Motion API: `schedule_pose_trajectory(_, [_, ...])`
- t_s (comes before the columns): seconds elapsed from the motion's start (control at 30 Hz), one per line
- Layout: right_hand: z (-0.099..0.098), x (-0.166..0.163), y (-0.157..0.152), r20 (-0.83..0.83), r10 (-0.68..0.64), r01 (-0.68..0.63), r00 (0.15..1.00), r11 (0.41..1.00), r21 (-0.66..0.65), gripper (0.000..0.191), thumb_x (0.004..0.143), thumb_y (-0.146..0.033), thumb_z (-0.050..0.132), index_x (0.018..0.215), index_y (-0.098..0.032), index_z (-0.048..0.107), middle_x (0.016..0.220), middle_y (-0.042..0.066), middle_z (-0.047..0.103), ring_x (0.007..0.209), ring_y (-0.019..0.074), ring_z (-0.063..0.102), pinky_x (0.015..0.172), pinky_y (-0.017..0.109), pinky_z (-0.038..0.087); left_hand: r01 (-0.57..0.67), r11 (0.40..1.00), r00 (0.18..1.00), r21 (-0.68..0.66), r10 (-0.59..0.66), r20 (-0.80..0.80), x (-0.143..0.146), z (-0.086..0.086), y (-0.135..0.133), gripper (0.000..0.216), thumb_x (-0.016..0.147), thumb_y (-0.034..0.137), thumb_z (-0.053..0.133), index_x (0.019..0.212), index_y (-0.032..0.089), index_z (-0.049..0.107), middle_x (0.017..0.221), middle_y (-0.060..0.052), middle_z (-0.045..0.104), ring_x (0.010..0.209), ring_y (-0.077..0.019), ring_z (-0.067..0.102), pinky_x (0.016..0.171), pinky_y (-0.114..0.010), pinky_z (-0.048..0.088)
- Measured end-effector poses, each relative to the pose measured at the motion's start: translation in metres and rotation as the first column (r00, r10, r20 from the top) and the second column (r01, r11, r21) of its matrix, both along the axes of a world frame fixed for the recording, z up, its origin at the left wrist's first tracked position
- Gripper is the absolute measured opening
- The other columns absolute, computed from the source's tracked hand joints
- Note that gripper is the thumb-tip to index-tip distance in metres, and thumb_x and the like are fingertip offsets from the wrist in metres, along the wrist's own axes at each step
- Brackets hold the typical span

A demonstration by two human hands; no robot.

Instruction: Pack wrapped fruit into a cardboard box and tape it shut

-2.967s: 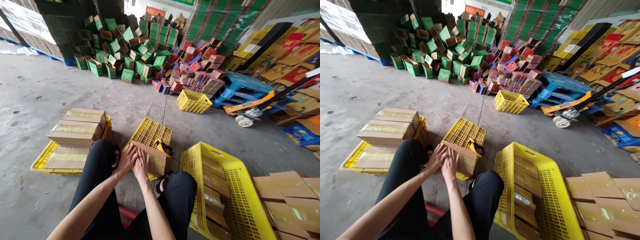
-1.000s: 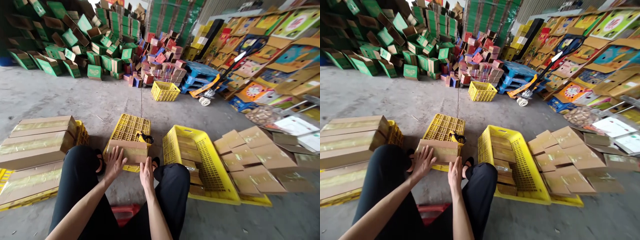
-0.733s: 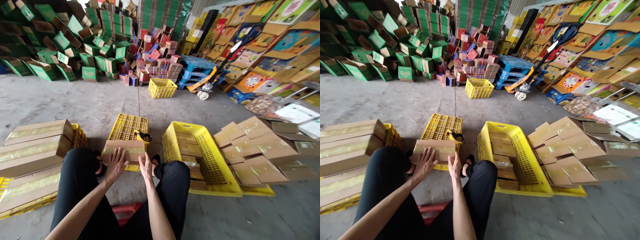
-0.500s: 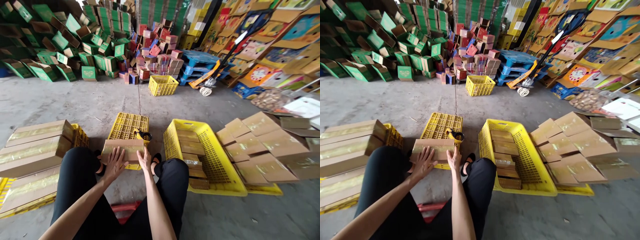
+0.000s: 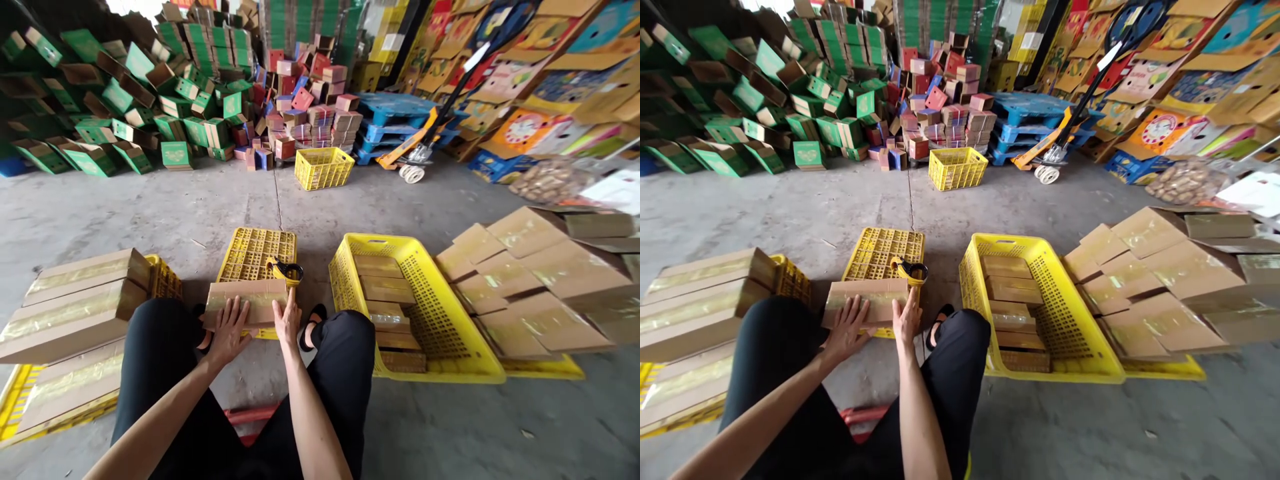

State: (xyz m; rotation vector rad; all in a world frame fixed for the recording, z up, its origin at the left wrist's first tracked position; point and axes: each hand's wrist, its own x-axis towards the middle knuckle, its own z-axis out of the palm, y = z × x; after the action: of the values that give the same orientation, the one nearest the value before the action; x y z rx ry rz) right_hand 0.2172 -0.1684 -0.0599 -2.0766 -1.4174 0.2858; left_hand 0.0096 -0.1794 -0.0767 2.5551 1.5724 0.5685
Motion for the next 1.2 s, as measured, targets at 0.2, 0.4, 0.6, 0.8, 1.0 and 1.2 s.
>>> schedule_pose_trajectory(0.2, [-0.002,0.003,0.004,-0.052,0.023,-0.019,0.998,0.996,0.082,0.063,0.109,-0.051,0.040,0.152,-0.009,0.058,0.140,0.026,0.069,0.119,0.0342,0.067,0.103,0.046,0.050,0.012,0.999,1.000,-0.031,-0.012,-0.012,-0.003,-0.001,0.006,0.086,0.101,0.066,0.051,0.167,0.013,0.041,0.175,-0.025,0.030,0.162,-0.0481,0.024,0.125,-0.063,0.026])
schedule_pose_trajectory(0.4, [0.009,0.010,0.007,-0.094,0.069,-0.056,0.993,0.988,0.143,0.068,0.108,-0.059,0.040,0.144,-0.006,0.062,0.138,0.028,0.069,0.122,0.0333,0.069,0.103,0.043,0.054,-0.004,0.992,0.999,-0.126,0.000,-0.038,0.005,0.014,0.013,0.092,0.088,0.057,0.072,0.165,0.014,0.045,0.172,-0.025,0.036,0.159,-0.0494,0.031,0.124,-0.061,0.031])
schedule_pose_trajectory(0.6, [0.019,0.012,0.004,-0.073,0.042,-0.036,0.996,0.997,0.075,0.065,0.107,-0.059,0.043,0.139,-0.006,0.064,0.131,0.026,0.073,0.111,0.0326,0.074,0.093,0.040,0.057,-0.056,0.983,0.994,-0.177,0.039,-0.100,0.013,0.032,0.008,0.096,0.081,0.041,0.077,0.167,0.015,0.042,0.175,-0.023,0.031,0.161,-0.0467,0.028,0.125,-0.062,0.032])
schedule_pose_trajectory(0.8, [0.021,0.011,-0.005,-0.047,-0.007,0.012,0.999,0.994,0.104,0.078,0.106,-0.075,0.026,0.121,-0.012,0.067,0.114,0.024,0.077,0.101,0.0334,0.077,0.080,0.039,0.061,-0.046,0.991,0.999,-0.123,0.049,0.017,0.014,0.028,-0.001,0.086,0.085,0.032,0.069,0.166,0.016,0.043,0.175,-0.020,0.032,0.162,-0.0434,0.029,0.126,-0.061,0.032])
schedule_pose_trajectory(1.0, [0.014,0.012,-0.004,-0.016,0.001,0.001,1.000,0.989,0.150,0.090,0.102,-0.083,0.019,0.122,-0.011,0.069,0.104,0.025,0.079,0.094,0.0341,0.080,0.075,0.040,0.064,-0.104,0.989,0.953,-0.104,0.129,0.274,-0.002,0.018,0.006,0.066,0.102,0.036,0.053,0.165,0.022,0.042,0.171,-0.018,0.041,0.158,-0.0373,0.039,0.124,-0.060,0.039])
schedule_pose_trajectory(1.2, [0.023,0.023,0.006,0.016,0.100,-0.101,0.995,0.980,0.171,0.096,0.103,-0.082,0.018,0.137,-0.008,0.068,0.122,0.026,0.078,0.114,0.0342,0.077,0.092,0.047,0.065,-0.376,0.899,0.783,-0.224,0.437,0.443,-0.018,0.009,0.018,0.086,0.104,0.049,0.051,0.174,0.017,0.011,0.177,-0.023,0.023,0.164,-0.0412,0.023,0.127,-0.064,0.035])
